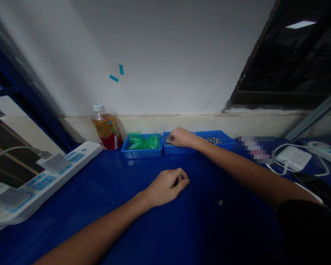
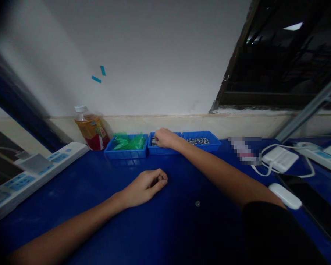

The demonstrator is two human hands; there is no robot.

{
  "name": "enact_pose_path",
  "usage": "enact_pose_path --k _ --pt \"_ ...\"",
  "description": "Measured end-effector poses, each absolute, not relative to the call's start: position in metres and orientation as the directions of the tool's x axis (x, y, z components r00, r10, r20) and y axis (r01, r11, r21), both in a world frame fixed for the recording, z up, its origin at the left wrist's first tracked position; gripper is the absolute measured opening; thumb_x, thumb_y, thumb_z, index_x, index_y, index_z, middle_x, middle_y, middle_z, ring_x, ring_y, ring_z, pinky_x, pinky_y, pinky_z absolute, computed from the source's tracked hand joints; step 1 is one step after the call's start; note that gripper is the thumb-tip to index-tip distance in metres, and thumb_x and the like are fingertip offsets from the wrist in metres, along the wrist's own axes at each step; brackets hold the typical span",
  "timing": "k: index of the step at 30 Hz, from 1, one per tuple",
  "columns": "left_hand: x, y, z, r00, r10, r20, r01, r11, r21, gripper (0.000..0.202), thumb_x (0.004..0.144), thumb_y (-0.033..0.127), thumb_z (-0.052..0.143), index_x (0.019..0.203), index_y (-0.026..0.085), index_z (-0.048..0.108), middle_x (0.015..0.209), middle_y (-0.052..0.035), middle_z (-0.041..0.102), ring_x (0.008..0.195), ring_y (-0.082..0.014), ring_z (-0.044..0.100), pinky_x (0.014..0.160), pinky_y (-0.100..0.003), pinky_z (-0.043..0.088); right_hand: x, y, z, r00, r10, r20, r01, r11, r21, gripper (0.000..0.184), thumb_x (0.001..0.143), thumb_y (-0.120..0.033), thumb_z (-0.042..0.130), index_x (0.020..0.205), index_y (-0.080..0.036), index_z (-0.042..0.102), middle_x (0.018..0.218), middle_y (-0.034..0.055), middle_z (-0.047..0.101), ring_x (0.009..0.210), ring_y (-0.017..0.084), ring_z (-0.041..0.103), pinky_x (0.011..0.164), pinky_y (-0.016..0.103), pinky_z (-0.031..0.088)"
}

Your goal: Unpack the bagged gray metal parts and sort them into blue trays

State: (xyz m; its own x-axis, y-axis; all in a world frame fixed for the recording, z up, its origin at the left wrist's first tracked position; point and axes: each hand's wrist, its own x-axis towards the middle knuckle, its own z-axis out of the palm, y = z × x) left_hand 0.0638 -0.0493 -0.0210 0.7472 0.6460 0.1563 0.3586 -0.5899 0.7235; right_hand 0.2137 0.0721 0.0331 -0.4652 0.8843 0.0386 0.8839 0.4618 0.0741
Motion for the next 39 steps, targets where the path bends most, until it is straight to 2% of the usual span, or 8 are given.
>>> enact_pose_path --k 8,14,16,20,24,28,34,39 --pt "0.063 -0.048 -0.022 0.778 0.595 0.199 0.341 -0.668 0.662 0.018 0.091 0.025 0.044 0.087 0.016 0.059 0.075 -0.0004 0.059 0.065 -0.0110 0.054 0.062 -0.020 0.040 0.198 0.077 0.045 -0.460 0.887 0.021 0.883 0.456 0.111 0.016 0.075 -0.024 0.065 0.087 -0.014 0.069 0.086 0.0127 0.070 0.084 0.024 0.064 0.066 0.025 0.040" --pt "0.062 -0.048 -0.021 0.790 0.573 0.216 0.351 -0.713 0.607 0.015 0.090 0.021 0.045 0.086 0.016 0.059 0.077 -0.0006 0.058 0.067 -0.0116 0.055 0.064 -0.021 0.041 0.238 -0.026 0.030 -0.387 0.817 0.428 0.853 0.493 -0.170 0.022 0.090 -0.032 0.047 0.081 -0.018 0.062 0.077 0.0062 0.063 0.073 0.018 0.059 0.067 0.029 0.043" --pt "0.062 -0.048 -0.021 0.800 0.561 0.215 0.353 -0.728 0.588 0.015 0.090 0.021 0.044 0.088 0.017 0.059 0.078 -0.0011 0.058 0.069 -0.0121 0.056 0.065 -0.022 0.042 0.261 -0.079 0.012 -0.418 0.811 0.410 0.824 0.528 -0.206 0.015 0.088 -0.032 0.052 0.091 -0.022 0.061 0.085 0.0071 0.063 0.080 0.020 0.059 0.073 0.033 0.047" --pt "0.063 -0.048 -0.023 0.819 0.536 0.206 0.357 -0.756 0.548 0.017 0.091 0.023 0.043 0.090 0.018 0.059 0.082 -0.0017 0.059 0.072 -0.0127 0.057 0.067 -0.022 0.043 0.298 -0.149 -0.014 -0.388 0.866 0.315 0.855 0.466 -0.228 0.037 0.082 -0.027 0.059 0.118 -0.028 0.055 0.108 0.0103 0.059 0.098 0.024 0.059 0.082 0.038 0.051" --pt "0.065 -0.049 -0.022 0.822 0.532 0.202 0.389 -0.784 0.484 0.017 0.091 0.023 0.043 0.090 0.018 0.058 0.082 -0.0018 0.059 0.072 -0.0127 0.057 0.067 -0.022 0.043 0.309 -0.156 -0.022 -0.455 0.862 0.221 0.786 0.506 -0.355 0.025 0.087 -0.015 0.046 0.100 -0.029 0.062 0.090 0.0063 0.062 0.080 0.018 0.062 0.068 0.030 0.054" --pt "0.067 -0.052 -0.021 0.843 0.493 0.217 0.380 -0.830 0.409 0.016 0.091 0.021 0.042 0.091 0.017 0.057 0.087 -0.0027 0.059 0.079 -0.0135 0.058 0.073 -0.023 0.044 0.303 -0.138 -0.023 -0.471 0.827 0.308 0.701 0.563 -0.438 0.019 0.088 -0.014 0.045 0.094 -0.024 0.061 0.085 0.0047 0.062 0.075 0.015 0.061 0.066 0.027 0.051" --pt "0.068 -0.052 -0.027 0.849 0.478 0.226 0.391 -0.855 0.342 0.016 0.092 0.020 0.041 0.094 0.018 0.056 0.088 -0.0029 0.058 0.080 -0.0144 0.057 0.076 -0.025 0.044 0.309 -0.076 -0.007 -0.349 0.750 0.562 0.727 0.595 -0.342 0.014 0.085 -0.017 0.049 0.084 -0.018 0.063 0.081 0.0054 0.063 0.069 0.015 0.058 0.066 0.028 0.047" --pt "0.068 -0.053 -0.028 0.849 0.474 0.235 0.390 -0.861 0.327 0.015 0.091 0.019 0.042 0.094 0.018 0.056 0.088 -0.0032 0.058 0.079 -0.0149 0.057 0.074 -0.026 0.044 0.318 -0.028 0.028 -0.037 0.748 0.662 0.943 0.246 -0.225 0.021 0.082 -0.027 0.057 0.095 -0.012 0.063 0.093 0.0140 0.062 0.085 0.026 0.057 0.078 0.040 0.045"
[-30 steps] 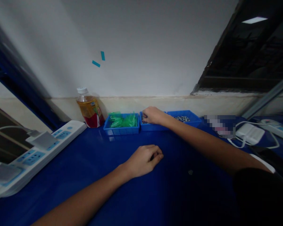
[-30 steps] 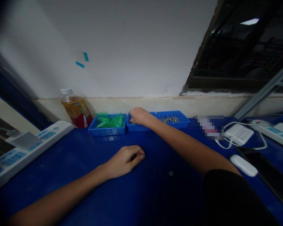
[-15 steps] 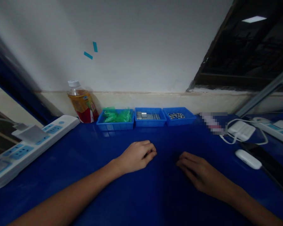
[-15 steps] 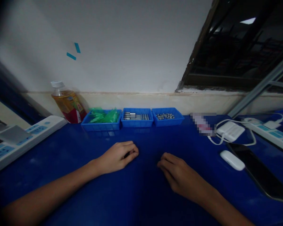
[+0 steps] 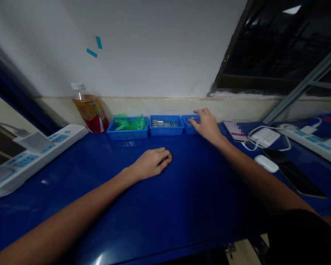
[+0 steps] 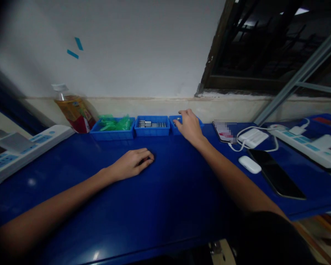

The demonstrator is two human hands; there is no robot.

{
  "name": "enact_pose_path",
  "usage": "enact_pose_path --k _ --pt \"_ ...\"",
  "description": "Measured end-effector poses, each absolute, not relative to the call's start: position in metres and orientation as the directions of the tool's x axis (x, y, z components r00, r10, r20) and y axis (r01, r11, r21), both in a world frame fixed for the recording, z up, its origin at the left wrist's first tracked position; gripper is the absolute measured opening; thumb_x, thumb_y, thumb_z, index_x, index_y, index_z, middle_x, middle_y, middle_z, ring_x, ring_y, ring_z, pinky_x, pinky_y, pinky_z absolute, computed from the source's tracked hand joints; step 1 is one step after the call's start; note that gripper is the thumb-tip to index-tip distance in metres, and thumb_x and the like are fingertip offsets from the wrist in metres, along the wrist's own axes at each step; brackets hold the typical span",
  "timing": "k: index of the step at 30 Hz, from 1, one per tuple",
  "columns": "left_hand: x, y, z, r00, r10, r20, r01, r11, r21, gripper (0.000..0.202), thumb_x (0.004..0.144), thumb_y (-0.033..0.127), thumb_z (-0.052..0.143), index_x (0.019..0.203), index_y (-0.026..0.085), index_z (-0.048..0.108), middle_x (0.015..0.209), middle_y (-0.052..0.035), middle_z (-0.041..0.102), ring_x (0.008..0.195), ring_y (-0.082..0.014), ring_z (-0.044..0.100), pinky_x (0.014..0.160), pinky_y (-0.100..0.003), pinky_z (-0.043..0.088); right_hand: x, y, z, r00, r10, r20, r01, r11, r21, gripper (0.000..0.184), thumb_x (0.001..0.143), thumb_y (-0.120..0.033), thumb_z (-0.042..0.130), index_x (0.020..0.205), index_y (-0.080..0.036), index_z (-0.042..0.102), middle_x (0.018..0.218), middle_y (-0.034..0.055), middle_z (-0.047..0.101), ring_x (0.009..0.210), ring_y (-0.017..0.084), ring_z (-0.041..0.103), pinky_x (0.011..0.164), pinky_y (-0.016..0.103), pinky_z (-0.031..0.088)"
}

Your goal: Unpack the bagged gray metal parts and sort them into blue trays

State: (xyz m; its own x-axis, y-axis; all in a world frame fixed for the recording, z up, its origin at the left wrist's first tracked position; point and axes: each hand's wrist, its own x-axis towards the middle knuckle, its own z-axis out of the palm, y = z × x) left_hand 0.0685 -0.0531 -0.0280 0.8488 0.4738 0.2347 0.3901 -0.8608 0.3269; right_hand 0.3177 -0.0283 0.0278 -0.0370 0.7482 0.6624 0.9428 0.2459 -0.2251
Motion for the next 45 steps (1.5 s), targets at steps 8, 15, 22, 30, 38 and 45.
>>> enact_pose_path --k 8,15,22,30,38,45 --pt "0.065 -0.054 -0.027 0.842 0.475 0.256 0.385 -0.861 0.331 0.015 0.091 0.020 0.042 0.091 0.017 0.057 0.086 -0.0028 0.058 0.077 -0.0149 0.056 0.072 -0.025 0.045 0.219 -0.155 0.022 -0.752 0.280 0.596 0.460 0.871 0.171 0.017 0.087 -0.024 0.048 0.099 -0.021 0.061 0.081 0.0038 0.061 0.089 0.020 0.054 0.080 0.036 0.040" --pt "0.065 -0.054 -0.027 0.837 0.485 0.254 0.388 -0.853 0.349 0.014 0.090 0.021 0.044 0.094 0.017 0.057 0.090 -0.0044 0.059 0.083 -0.0161 0.058 0.078 -0.027 0.046 0.242 -0.070 -0.022 -0.308 0.744 0.594 0.797 0.542 -0.266 0.025 0.087 -0.026 0.047 0.107 -0.015 0.057 0.078 0.0058 0.063 0.073 0.019 0.056 0.068 0.032 0.041" --pt "0.063 -0.055 -0.021 0.815 0.497 0.299 0.369 -0.842 0.394 0.017 0.092 0.021 0.041 0.095 0.018 0.057 0.088 -0.0038 0.058 0.081 -0.0149 0.057 0.077 -0.027 0.046 0.271 -0.016 -0.040 -0.112 0.924 0.366 0.896 0.253 -0.364 0.041 0.083 -0.030 0.055 0.120 -0.015 0.046 0.065 -0.0004 0.061 0.058 0.017 0.058 0.057 0.026 0.038" --pt "0.060 -0.045 -0.032 0.343 0.718 0.606 0.485 -0.688 0.540 0.033 0.089 0.031 0.050 0.118 0.019 0.043 0.120 -0.0114 0.043 0.116 -0.0245 0.042 0.096 -0.043 0.041 0.278 -0.060 -0.033 -0.040 0.923 0.382 0.950 0.153 -0.271 0.027 0.080 -0.041 0.061 0.094 -0.018 0.055 0.056 -0.0014 0.062 0.053 0.019 0.062 0.051 0.025 0.034" --pt "0.068 -0.032 -0.035 0.230 0.873 0.431 0.281 -0.483 0.829 0.044 0.092 0.041 0.040 0.128 0.018 0.030 0.137 -0.0151 0.037 0.129 -0.0254 0.036 0.107 -0.048 0.030 0.280 -0.085 -0.034 -0.048 0.924 0.380 0.886 0.215 -0.410 0.022 0.078 -0.039 0.065 0.080 -0.020 0.053 0.051 -0.0039 0.060 0.047 0.015 0.060 0.048 0.022 0.035" --pt "0.069 -0.028 -0.034 0.120 0.951 0.284 0.157 -0.300 0.941 0.026 0.088 0.037 0.049 0.109 0.021 0.049 0.097 -0.0029 0.059 0.092 -0.0182 0.058 0.085 -0.035 0.048 0.276 -0.087 -0.035 -0.094 0.916 0.390 0.852 0.277 -0.445 0.022 0.076 -0.038 0.066 0.079 -0.021 0.052 0.055 -0.0034 0.062 0.051 0.016 0.062 0.050 0.023 0.038"
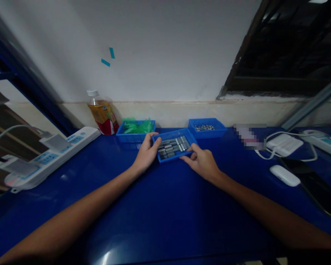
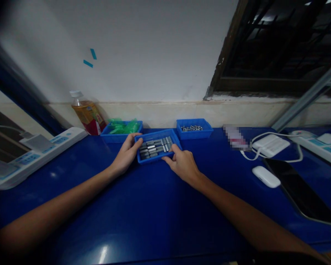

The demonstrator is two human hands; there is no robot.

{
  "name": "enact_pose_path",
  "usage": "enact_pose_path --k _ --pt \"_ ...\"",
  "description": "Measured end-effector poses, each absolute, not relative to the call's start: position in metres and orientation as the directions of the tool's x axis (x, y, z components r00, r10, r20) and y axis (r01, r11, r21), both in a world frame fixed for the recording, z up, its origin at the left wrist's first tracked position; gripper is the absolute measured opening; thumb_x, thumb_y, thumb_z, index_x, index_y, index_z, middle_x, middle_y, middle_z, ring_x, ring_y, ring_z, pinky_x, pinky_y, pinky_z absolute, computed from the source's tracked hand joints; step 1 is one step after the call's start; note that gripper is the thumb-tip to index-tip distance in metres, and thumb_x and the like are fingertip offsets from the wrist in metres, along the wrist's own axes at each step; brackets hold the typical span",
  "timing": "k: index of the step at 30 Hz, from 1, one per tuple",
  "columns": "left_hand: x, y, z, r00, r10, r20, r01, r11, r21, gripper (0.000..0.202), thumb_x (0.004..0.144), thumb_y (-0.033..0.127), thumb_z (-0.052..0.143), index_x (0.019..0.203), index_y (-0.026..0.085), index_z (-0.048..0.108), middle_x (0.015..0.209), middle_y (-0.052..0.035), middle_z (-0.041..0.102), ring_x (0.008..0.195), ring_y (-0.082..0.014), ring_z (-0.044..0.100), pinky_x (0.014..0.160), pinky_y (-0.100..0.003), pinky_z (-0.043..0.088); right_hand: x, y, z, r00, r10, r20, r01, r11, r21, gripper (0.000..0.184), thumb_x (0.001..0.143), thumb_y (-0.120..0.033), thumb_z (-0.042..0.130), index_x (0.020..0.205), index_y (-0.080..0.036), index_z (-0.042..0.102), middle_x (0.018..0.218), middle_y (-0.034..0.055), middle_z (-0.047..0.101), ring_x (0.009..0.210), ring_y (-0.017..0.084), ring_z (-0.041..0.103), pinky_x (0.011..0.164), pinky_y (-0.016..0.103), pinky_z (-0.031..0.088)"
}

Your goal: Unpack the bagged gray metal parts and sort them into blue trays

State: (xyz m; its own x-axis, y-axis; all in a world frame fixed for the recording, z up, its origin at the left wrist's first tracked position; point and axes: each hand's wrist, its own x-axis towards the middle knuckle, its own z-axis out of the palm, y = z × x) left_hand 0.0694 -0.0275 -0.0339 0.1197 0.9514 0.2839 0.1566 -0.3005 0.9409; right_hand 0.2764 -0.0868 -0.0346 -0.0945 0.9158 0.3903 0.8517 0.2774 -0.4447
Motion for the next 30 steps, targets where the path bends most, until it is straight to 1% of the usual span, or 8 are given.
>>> enact_pose_path --k 3,5,9,12,18,23,26,30 --pt "0.068 -0.031 -0.037 0.060 0.950 0.306 0.146 -0.311 0.939 0.020 0.089 0.032 0.046 0.104 0.019 0.050 0.088 -0.0015 0.058 0.080 -0.0157 0.057 0.075 -0.030 0.049 0.275 -0.089 -0.036 -0.116 0.917 0.382 0.844 0.294 -0.449 0.022 0.077 -0.037 0.065 0.082 -0.021 0.052 0.057 -0.0033 0.063 0.051 0.015 0.061 0.050 0.023 0.038" --pt "0.067 -0.034 -0.037 0.032 0.930 0.367 0.199 -0.366 0.909 0.018 0.090 0.030 0.044 0.102 0.019 0.051 0.084 -0.0014 0.057 0.077 -0.0158 0.056 0.074 -0.031 0.048 0.273 -0.090 -0.036 -0.141 0.914 0.381 0.856 0.306 -0.417 0.021 0.079 -0.037 0.063 0.085 -0.020 0.052 0.059 -0.0028 0.062 0.052 0.014 0.060 0.051 0.023 0.038" --pt "0.066 -0.039 -0.033 0.045 0.805 0.592 0.363 -0.565 0.741 0.014 0.091 0.024 0.042 0.093 0.019 0.054 0.090 -0.0029 0.056 0.090 -0.0173 0.054 0.085 -0.034 0.043 0.271 -0.095 -0.027 -0.196 0.912 0.359 0.935 0.284 -0.213 0.022 0.082 -0.039 0.058 0.093 -0.019 0.056 0.059 -0.0005 0.060 0.058 0.018 0.059 0.055 0.027 0.038" --pt "0.066 -0.043 -0.028 0.102 0.713 0.694 0.409 -0.666 0.624 0.014 0.092 0.021 0.040 0.092 0.019 0.053 0.090 -0.0031 0.055 0.091 -0.0170 0.053 0.085 -0.033 0.042 0.268 -0.103 -0.016 -0.212 0.918 0.335 0.967 0.248 -0.066 0.026 0.083 -0.044 0.055 0.093 -0.020 0.061 0.060 0.0021 0.060 0.057 0.020 0.057 0.056 0.030 0.038" --pt "0.066 -0.047 -0.024 0.150 0.663 0.733 0.428 -0.712 0.557 0.014 0.092 0.019 0.039 0.092 0.020 0.052 0.091 -0.0037 0.054 0.090 -0.0173 0.052 0.083 -0.033 0.043 0.261 -0.106 -0.007 -0.418 0.789 0.450 0.893 0.447 0.046 0.018 0.083 -0.025 0.055 0.094 -0.014 0.063 0.086 0.0106 0.061 0.084 0.025 0.053 0.072 0.036 0.042" --pt "0.066 -0.049 -0.023 0.171 0.647 0.743 0.433 -0.727 0.533 0.014 0.092 0.019 0.038 0.093 0.020 0.052 0.092 -0.0041 0.053 0.091 -0.0178 0.052 0.084 -0.034 0.044 0.254 -0.100 -0.014 -0.448 0.777 0.441 0.871 0.491 0.021 0.034 0.077 -0.016 0.054 0.111 -0.012 0.057 0.104 0.0153 0.056 0.096 0.028 0.049 0.077 0.041 0.042" --pt "0.066 -0.048 -0.023 0.167 0.659 0.734 0.434 -0.717 0.545 0.015 0.093 0.020 0.037 0.093 0.020 0.052 0.092 -0.0043 0.053 0.091 -0.0180 0.052 0.084 -0.035 0.044 0.248 -0.104 -0.012 -0.449 0.767 0.458 0.841 0.536 -0.072 0.046 0.076 -0.026 0.058 0.120 -0.013 0.050 0.118 0.0168 0.051 0.109 0.032 0.045 0.085 0.046 0.041" --pt "0.065 -0.047 -0.024 0.204 0.632 0.748 0.417 -0.747 0.518 0.015 0.093 0.020 0.037 0.094 0.020 0.052 0.094 -0.0046 0.053 0.093 -0.0177 0.051 0.087 -0.035 0.043 0.235 -0.107 -0.004 -0.436 0.761 0.481 0.768 0.593 -0.243 0.061 0.076 -0.043 0.059 0.128 -0.015 0.042 0.124 0.0158 0.047 0.115 0.030 0.043 0.094 0.047 0.038"
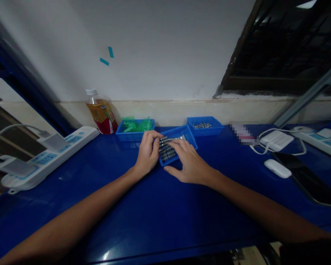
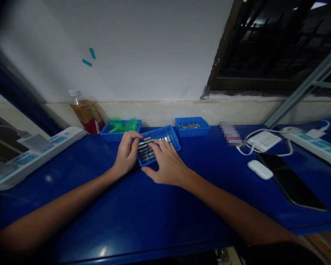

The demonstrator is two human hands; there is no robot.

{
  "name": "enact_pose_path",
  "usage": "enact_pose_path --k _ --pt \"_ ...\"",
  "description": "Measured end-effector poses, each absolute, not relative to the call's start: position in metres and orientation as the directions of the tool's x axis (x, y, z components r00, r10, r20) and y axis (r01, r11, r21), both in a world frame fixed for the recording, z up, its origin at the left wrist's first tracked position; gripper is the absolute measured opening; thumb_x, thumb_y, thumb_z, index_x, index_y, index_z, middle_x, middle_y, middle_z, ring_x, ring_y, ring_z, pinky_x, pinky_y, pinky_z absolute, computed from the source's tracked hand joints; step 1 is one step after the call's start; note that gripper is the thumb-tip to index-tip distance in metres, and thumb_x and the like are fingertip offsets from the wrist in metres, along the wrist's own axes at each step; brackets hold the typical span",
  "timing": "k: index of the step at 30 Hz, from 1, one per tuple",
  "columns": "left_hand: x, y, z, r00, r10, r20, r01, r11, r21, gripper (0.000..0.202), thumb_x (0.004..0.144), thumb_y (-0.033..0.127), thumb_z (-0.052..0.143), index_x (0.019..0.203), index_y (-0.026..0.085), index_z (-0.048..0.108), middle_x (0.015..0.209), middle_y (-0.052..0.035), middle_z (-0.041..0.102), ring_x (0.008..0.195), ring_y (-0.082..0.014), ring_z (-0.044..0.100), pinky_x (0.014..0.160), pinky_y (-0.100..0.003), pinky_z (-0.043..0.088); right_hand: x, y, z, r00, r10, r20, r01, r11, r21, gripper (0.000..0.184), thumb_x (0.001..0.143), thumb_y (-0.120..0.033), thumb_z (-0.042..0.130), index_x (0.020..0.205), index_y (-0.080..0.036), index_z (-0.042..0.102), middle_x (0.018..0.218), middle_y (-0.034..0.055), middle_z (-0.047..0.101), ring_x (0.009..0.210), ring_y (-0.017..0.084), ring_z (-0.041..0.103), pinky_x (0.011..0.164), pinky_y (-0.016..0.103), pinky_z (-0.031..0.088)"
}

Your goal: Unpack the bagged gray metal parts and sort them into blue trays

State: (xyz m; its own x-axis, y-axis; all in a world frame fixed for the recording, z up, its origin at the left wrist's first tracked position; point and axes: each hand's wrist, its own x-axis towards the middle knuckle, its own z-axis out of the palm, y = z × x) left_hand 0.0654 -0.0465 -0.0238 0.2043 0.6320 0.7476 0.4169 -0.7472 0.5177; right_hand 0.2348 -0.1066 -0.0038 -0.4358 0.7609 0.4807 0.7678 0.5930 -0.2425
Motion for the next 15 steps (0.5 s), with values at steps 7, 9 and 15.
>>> enact_pose_path --k 7,9,15 --pt "0.062 -0.045 -0.023 0.258 0.568 0.781 0.400 -0.799 0.449 0.015 0.092 0.019 0.037 0.096 0.020 0.051 0.097 -0.0057 0.052 0.096 -0.0180 0.051 0.089 -0.037 0.043 0.222 -0.082 -0.002 -0.434 0.751 0.498 0.778 0.591 -0.214 0.070 0.075 -0.056 0.057 0.126 -0.010 0.043 0.118 0.0182 0.051 0.109 0.031 0.048 0.092 0.047 0.039" --pt "0.061 -0.045 -0.023 0.264 0.563 0.783 0.402 -0.802 0.441 0.015 0.092 0.019 0.036 0.096 0.020 0.051 0.097 -0.0060 0.051 0.097 -0.0181 0.051 0.089 -0.037 0.044 0.223 -0.078 -0.003 -0.455 0.755 0.472 0.767 0.601 -0.223 0.068 0.076 -0.057 0.056 0.124 -0.010 0.044 0.115 0.0170 0.053 0.107 0.029 0.049 0.090 0.046 0.040" --pt "0.061 -0.044 -0.023 0.283 0.560 0.779 0.390 -0.809 0.440 0.016 0.093 0.019 0.036 0.098 0.020 0.051 0.097 -0.0055 0.052 0.097 -0.0178 0.051 0.090 -0.037 0.043 0.227 -0.079 -0.003 -0.530 0.731 0.430 0.770 0.627 -0.118 0.068 0.080 -0.060 0.051 0.125 -0.011 0.045 0.117 0.0175 0.049 0.107 0.030 0.047 0.088 0.046 0.040"
